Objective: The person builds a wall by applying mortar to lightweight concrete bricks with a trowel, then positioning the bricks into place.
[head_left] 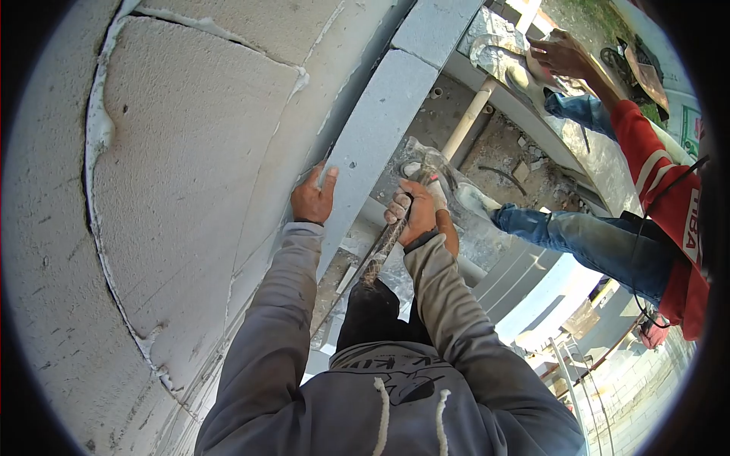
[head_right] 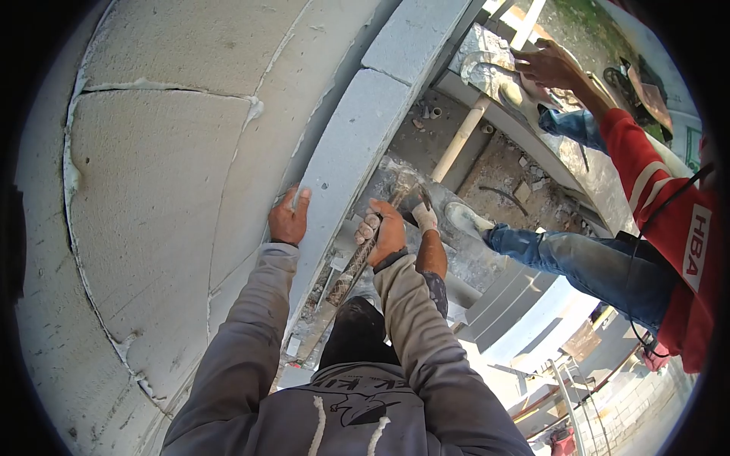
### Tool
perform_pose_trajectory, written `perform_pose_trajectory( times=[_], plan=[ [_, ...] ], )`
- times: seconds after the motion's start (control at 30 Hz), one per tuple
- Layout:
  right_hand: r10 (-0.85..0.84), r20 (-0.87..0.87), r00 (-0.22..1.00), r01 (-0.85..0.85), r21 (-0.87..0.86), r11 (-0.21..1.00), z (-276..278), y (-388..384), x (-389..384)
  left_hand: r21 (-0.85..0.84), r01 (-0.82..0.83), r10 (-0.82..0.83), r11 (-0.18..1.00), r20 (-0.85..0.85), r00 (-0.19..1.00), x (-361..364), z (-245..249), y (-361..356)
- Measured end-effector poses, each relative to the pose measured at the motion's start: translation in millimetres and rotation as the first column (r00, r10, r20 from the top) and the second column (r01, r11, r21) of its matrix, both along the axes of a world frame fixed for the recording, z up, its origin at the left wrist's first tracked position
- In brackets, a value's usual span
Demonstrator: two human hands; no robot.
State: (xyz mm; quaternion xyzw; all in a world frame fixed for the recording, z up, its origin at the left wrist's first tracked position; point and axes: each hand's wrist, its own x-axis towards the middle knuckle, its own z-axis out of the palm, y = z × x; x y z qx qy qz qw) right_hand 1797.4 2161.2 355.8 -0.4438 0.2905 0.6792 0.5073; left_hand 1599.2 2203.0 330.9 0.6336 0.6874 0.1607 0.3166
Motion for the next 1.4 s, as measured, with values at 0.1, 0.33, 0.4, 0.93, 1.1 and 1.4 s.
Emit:
perform_pose_trajectory(
  times=[0.1,0.33,0.4,0.93,1.1,1.4],
  plan=[
    [0.168,-0.048,0.985,-0.167,0.023,0.986,6,6,-2,-0.006,0.004,-0.004,1.0,-0.018,1.0,-1,-2,0],
    [0.191,0.006,0.982,-0.19,-0.021,0.981,9,2,5,-0.02,0.012,-0.013,1.0,-0.041,0.999,1,3,0],
    [0.077,0.048,0.996,-0.074,-0.052,0.996,10,2,4,-0.018,0.006,-0.006,1.0,-0.032,0.999,-1,0,0],
    [0.333,0.536,0.776,-0.329,-0.108,0.938,18,-6,16,-0.014,0.007,-0.007,1.0,-0.023,1.0,-3,-1,1],
    [0.369,0.908,0.2,-0.569,-0.199,0.798,16,-15,37,-0.007,0.01,-0.01,1.0,-0.027,1.0,-3,-1,-1],
    [0.212,0.498,0.841,-0.252,0.013,0.968,27,0,19,-0.006,0.004,-0.004,1.0,-0.009,1.0,0,5,1]
  ],
)
